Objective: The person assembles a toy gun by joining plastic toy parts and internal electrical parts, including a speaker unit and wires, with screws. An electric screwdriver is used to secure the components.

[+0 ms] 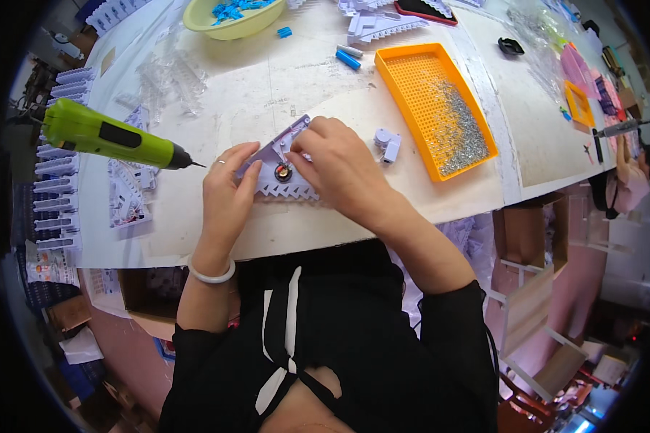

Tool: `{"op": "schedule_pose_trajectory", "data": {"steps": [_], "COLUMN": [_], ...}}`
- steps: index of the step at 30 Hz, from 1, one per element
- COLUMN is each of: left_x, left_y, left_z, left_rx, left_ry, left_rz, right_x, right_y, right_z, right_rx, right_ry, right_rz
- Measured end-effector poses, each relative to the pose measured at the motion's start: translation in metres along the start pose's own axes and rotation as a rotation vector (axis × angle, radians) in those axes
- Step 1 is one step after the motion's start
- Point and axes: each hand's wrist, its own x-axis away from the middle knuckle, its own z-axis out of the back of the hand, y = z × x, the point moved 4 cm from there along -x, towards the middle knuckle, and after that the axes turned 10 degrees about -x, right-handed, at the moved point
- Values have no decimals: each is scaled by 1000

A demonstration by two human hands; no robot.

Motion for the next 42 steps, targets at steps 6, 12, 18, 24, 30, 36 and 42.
{"op": "schedule_pose_trajectory", "data": {"steps": [6, 12, 18, 24, 30, 36, 42], "left_x": [-2, -7, -9, -14, -26, -36, -39], "left_y": [-2, 4, 4, 1, 2, 8, 1], "left_z": [-5, -5, -6, -5, -4, -9, 6], "left_rx": [59, 10, -16, -32, -60, -94, -41], "left_ry": [1, -1, -20, -27, -76, -164, -298], "left_rz": [-34, -72, -83, -127, -163, -275, -113], "right_x": [-7, -13, -11, -12, 8, 40, 8], "right_y": [-6, -6, -2, 8, 28, 47, 41], "right_z": [-39, -48, -53, -26, 31, 49, 62], "right_rx": [317, 494, 504, -9, -370, -202, -166], "right_ry": [-88, -19, 34, 138, 99, 40, 71], "right_rz": [26, -163, -268, -316, -653, -662, -569]}}
